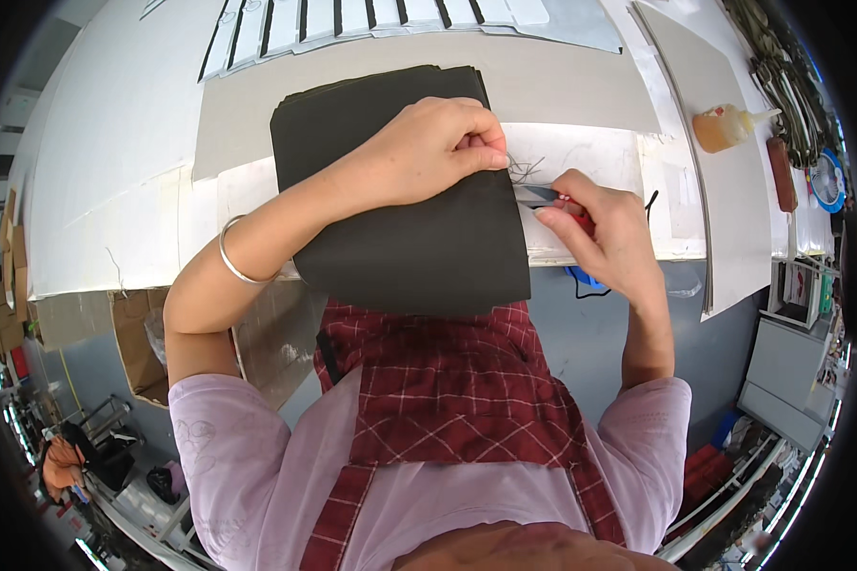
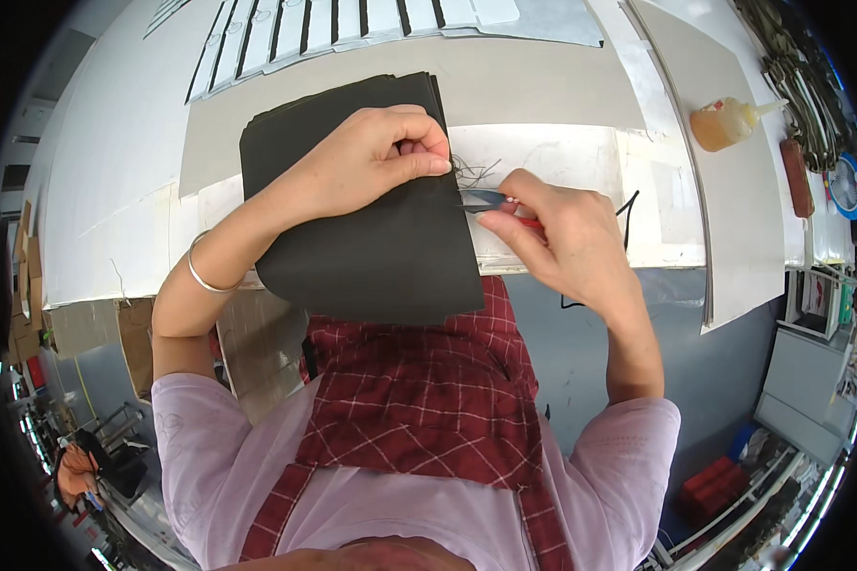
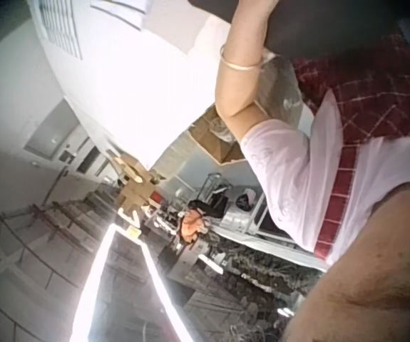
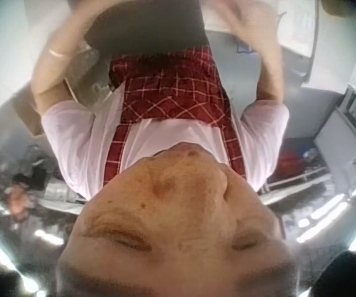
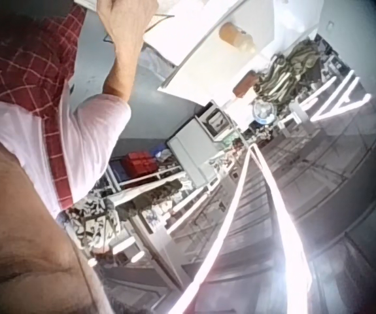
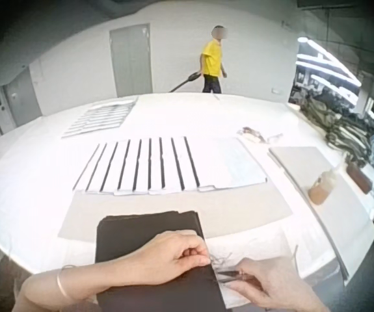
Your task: The recorder is applying glue to leather strips and trimming edges of leather patterns using snips.
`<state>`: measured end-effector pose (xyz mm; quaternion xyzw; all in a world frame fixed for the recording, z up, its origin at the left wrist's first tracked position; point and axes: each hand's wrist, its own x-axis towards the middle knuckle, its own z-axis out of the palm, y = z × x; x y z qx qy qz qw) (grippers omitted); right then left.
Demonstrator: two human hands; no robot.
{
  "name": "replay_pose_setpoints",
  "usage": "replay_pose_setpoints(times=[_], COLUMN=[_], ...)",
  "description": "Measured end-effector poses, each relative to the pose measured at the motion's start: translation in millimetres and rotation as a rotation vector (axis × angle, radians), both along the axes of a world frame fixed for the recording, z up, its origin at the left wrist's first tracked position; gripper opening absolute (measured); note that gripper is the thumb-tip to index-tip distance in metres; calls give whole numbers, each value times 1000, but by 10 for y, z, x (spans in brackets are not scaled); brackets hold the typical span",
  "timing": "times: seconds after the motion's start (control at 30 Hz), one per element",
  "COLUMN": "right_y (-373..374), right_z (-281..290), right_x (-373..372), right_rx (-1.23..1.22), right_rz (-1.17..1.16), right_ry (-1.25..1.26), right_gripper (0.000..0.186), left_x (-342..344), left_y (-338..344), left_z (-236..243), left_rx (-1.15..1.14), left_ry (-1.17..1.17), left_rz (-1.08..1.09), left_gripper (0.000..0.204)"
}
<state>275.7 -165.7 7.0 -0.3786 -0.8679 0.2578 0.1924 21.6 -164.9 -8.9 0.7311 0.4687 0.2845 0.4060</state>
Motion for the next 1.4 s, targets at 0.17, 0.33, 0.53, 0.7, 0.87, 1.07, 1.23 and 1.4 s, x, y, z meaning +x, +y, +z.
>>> replay_pose_setpoints(times=[0.17,0.33,0.53,0.7,0.87,1.07,1.23,1.4], right_y=[-14,18,17,7,-37,-631,-942,-995], right_z=[-55,-92,-100,-113,-106,-36,-280,-243], right_x=[-152,-203,-230,-221,-86,72,-96,-136], right_rx=[298,340,367,342,192,152,230,176], right_rz=[1,-16,4,11,5,-38,-135,-186], right_ry=[-158,-198,-206,-209,35,22,-32,54], right_gripper=[30,31,31,30,29,59,86,84], left_x=[8,-3,9,-16,-267,-1646,-1862,-1160], left_y=[17,26,16,20,-72,-1452,-2221,-1652], left_z=[1,-6,-17,-26,202,823,800,644], left_rx=[10,4,3,-54,-153,-57,-185,-352], left_ry=[5,-6,3,-34,-84,224,609,-73], left_rz=[3,-24,-13,-12,46,254,1004,462], left_gripper=[17,19,20,18,15,15,14,18])
